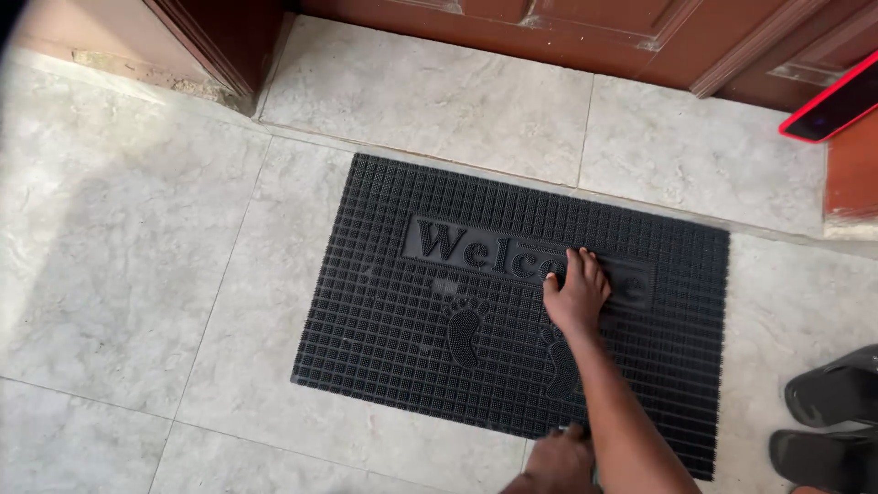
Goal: Cleaning a black textured doormat using a cloth to wipe down the surface.
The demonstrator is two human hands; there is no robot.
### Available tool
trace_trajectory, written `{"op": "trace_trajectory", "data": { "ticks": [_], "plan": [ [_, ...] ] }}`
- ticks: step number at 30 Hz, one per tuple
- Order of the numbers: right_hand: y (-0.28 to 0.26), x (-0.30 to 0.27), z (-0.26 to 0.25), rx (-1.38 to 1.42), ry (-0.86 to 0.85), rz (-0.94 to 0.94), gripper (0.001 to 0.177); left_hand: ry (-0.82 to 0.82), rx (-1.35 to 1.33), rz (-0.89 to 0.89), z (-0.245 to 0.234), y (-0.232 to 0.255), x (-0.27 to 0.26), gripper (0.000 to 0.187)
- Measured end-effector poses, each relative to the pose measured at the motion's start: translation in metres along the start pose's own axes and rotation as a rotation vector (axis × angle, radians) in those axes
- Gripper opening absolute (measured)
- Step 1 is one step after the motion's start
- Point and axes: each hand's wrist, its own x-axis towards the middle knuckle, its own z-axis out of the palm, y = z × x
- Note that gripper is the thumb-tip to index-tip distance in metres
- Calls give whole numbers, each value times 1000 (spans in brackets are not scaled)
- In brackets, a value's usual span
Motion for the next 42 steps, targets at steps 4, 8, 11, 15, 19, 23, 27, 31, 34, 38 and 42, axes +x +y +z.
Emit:
{"op": "trace_trajectory", "data": {
  "ticks": [4, 8, 11, 15, 19, 23, 27, 31, 34, 38, 42],
  "plan": [
    [3, -8, -55, 488, -277, 258, 62, 154, -177, -246, -161, 22, -4, 70],
    [-20, -29, -89, 816, -223, 251, 54, 617, -480, -135, -208, 7, 28, 56],
    [-35, -22, -105, 849, -242, 296, 62, 540, -401, -179, -252, -13, 50, 45],
    [6, -5, -112, 305, -36, 398, 77, 919, 585, -338, -317, -132, 61, 65],
    [2, -5, -44, -62, 9, 320, 90, 944, 705, -294, -310, -182, 56, 74],
    [-51, -5, -6, -100, 156, 296, 71, 859, 634, -357, -315, -172, 57, 74],
    [-198, 15, 6, 412, 319, -206, 54, 822, 646, -397, -323, -170, 64, 75],
    [-212, 35, -16, 102, 148, -459, 52, 757, 754, -406, -315, -179, 54, 71],
    [-111, 79, -87, -127, 19, -654, 54, 812, 711, -342, -317, -169, 63, 71],
    [12, 90, -138, 238, -297, 349, 50, 836, 691, -409, -320, -181, 53, 74],
    [127, 63, -78, -625, 132, 242, 64, 821, 725, -415, -315, -185, 63, 75]
  ]
}}
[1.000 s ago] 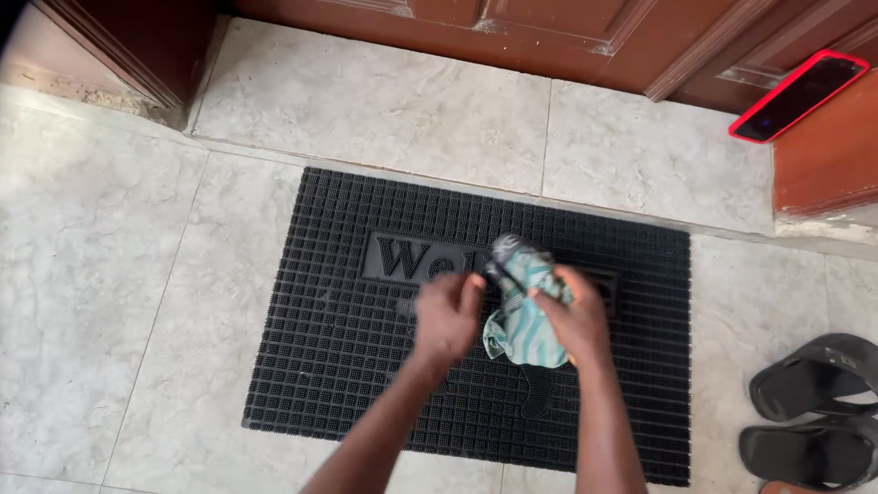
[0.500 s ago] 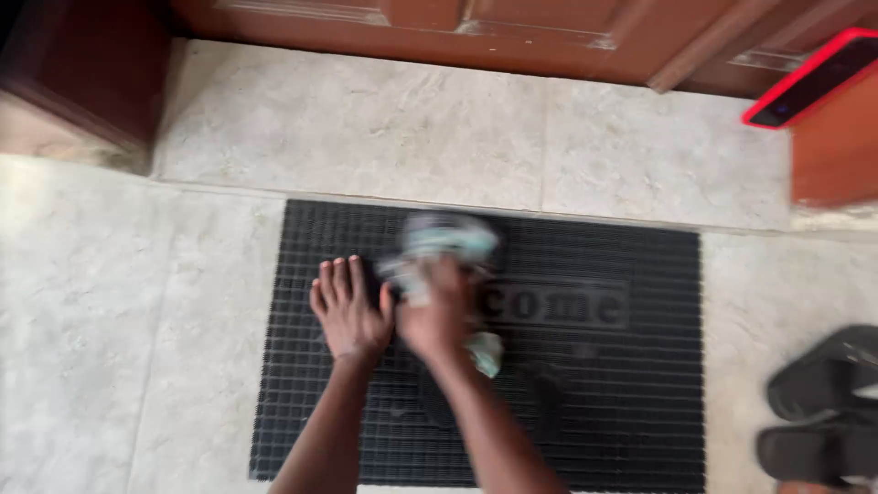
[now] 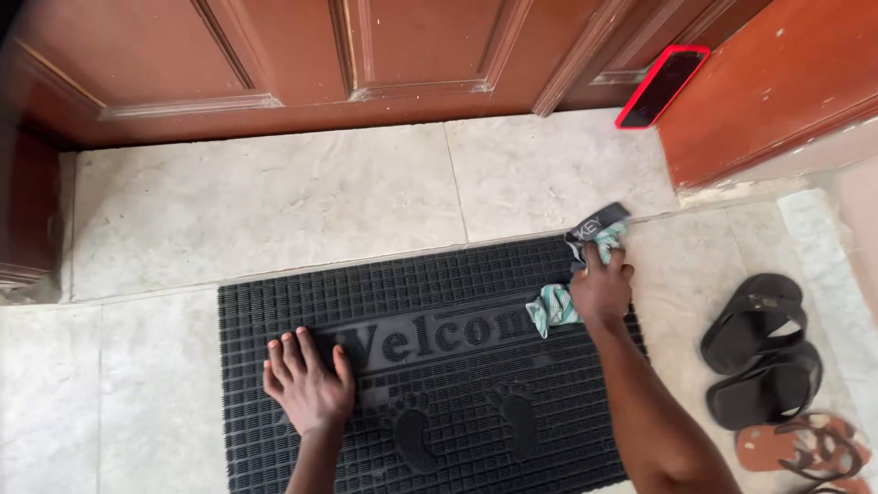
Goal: Cleaning a black textured doormat using a cloth to wipe down the surface.
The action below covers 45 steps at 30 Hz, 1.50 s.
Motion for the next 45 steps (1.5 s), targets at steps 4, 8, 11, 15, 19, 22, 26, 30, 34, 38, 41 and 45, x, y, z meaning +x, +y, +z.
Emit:
{"op": "trace_trajectory", "data": {
  "ticks": [4, 8, 11, 15, 19, 22, 26, 30, 34, 38, 41, 45],
  "plan": [
    [-133, -32, -47, 396, 0, 158, 64, -34, 47, -16, -12, -3, -3, 75],
    [-221, -67, -147, 1093, -363, -55, 64, 23, -5, 3, 0, -14, 0, 76],
    [-165, -64, -157, 982, -500, -497, 57, 12, -54, 62, 9, -11, -6, 76],
    [-21, -28, -119, 1336, -320, -550, 21, 41, -81, 48, 12, -15, -1, 76],
    [46, -14, -27, 317, -219, -171, 55, 31, -90, 95, 21, -20, -1, 77],
    [6, -28, -27, 477, -121, -58, 56, 5, -12, 95, 30, -29, 7, 76],
    [-98, -48, -120, 818, -299, -374, 52, -268, 105, 16, 60, -30, 58, 78],
    [-172, -79, -126, 966, 104, -742, 45, -451, 219, 511, 66, 34, 68, 103],
    [-59, -14, -51, 1212, -459, -545, 42, -745, 189, 72, -37, 115, 44, 149],
    [38, 28, -17, 904, -391, 56, 40, -751, 123, 87, -54, 109, 43, 153],
    [26, 21, -2, 295, -105, -125, 55, -768, 102, 69, -56, 117, 44, 153],
    [-57, 11, -26, 630, -205, -232, 27, -784, 101, 68, -55, 121, 43, 152]
  ]
}}
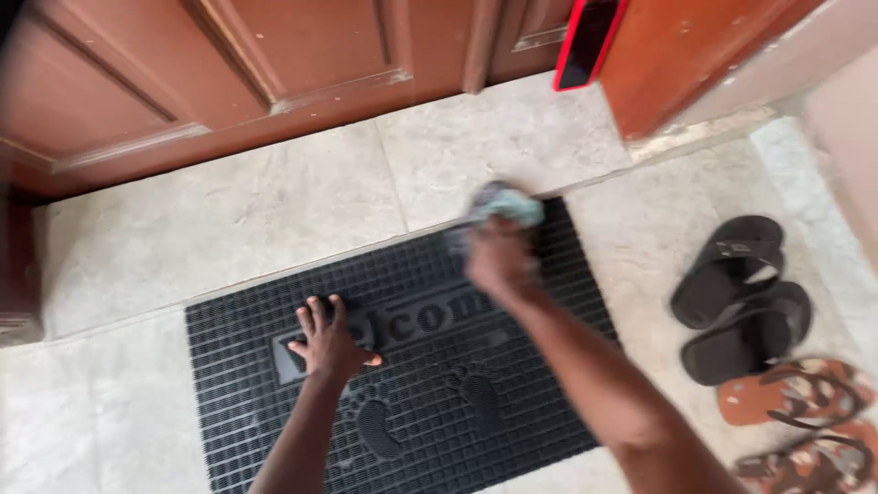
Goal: Cleaning a black textured doormat using a cloth to wipe down the surface.
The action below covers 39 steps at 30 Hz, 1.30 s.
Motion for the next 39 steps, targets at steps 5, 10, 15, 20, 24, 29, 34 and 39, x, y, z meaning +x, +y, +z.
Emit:
{"op": "trace_trajectory", "data": {
  "ticks": [5, 10, 15, 20, 24, 29, 34, 39],
  "plan": [
    [-145, -27, 23, 50, 70, -520, 34, 3, 34, 9, 6, -11, 15, 153],
    [-74, -7, -80, 725, -544, 236, 32, -5, 51, 21, 12, -8, 15, 155],
    [83, -12, -24, -292, 54, -101, 70, -24, 46, 25, 17, 3, 14, 158],
    [-8, -13, 10, -172, 11, 89, 63, 13, 50, 20, 15, -11, 16, 158],
    [-98, -33, 12, -280, -88, -309, 53, 16, 32, 17, 14, -8, 13, 158],
    [18, -30, -26, -205, -29, -214, 47, -7, 37, 51, 30, -1, 13, 159],
    [148, -39, -52, -281, -54, 314, 65, 9, 48, -17, 8, -3, 13, 159],
    [52, -31, -44, -120, 202, 110, 65, 4, 81, -5, 12, -8, 25, 158]
  ]
}}
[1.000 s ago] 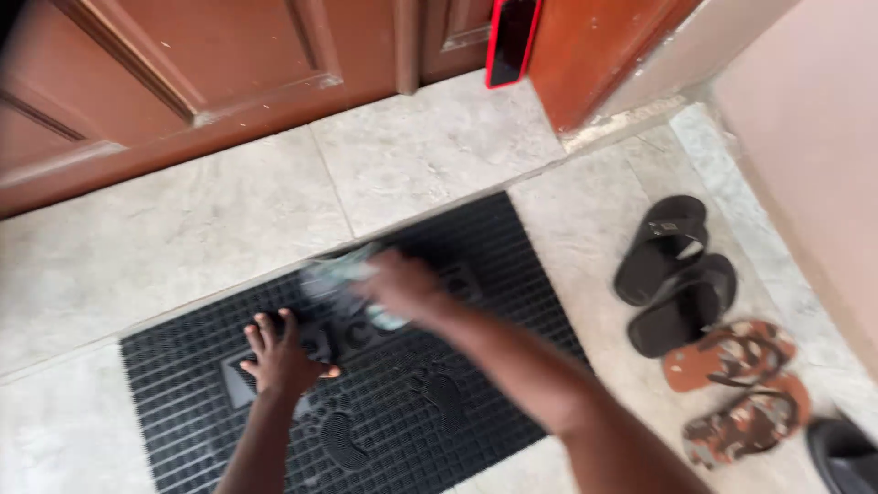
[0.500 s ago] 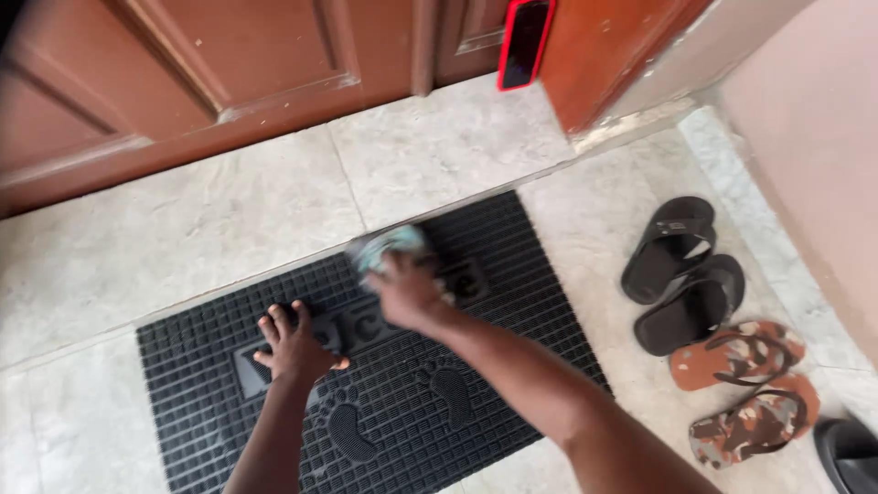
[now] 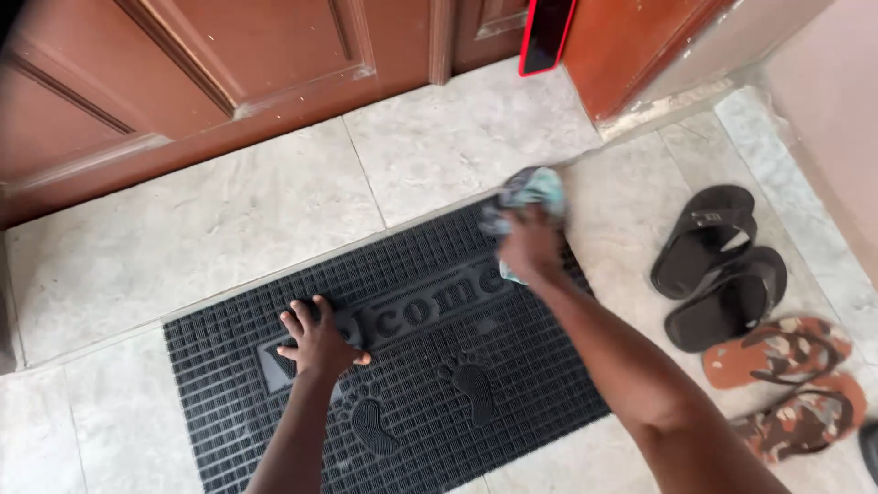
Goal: Cleaning a black textured doormat using a cloth to wipe down the surface.
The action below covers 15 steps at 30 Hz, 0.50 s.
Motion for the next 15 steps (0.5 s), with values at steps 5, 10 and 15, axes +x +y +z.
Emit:
{"op": "trace_trajectory", "data": {
  "ticks": [5, 10, 15],
  "plan": [
    [-199, -35, 2, 427, -541, -197, 56, 13, -13, 29, 8, -3, -2, 159],
    [-144, -29, 5, 210, -260, -726, 67, -39, -34, 24, 30, -6, 19, 165],
    [34, 31, -12, 218, -222, 42, 56, -97, 5, -3, 2, 1, 0, 161]
  ]
}}
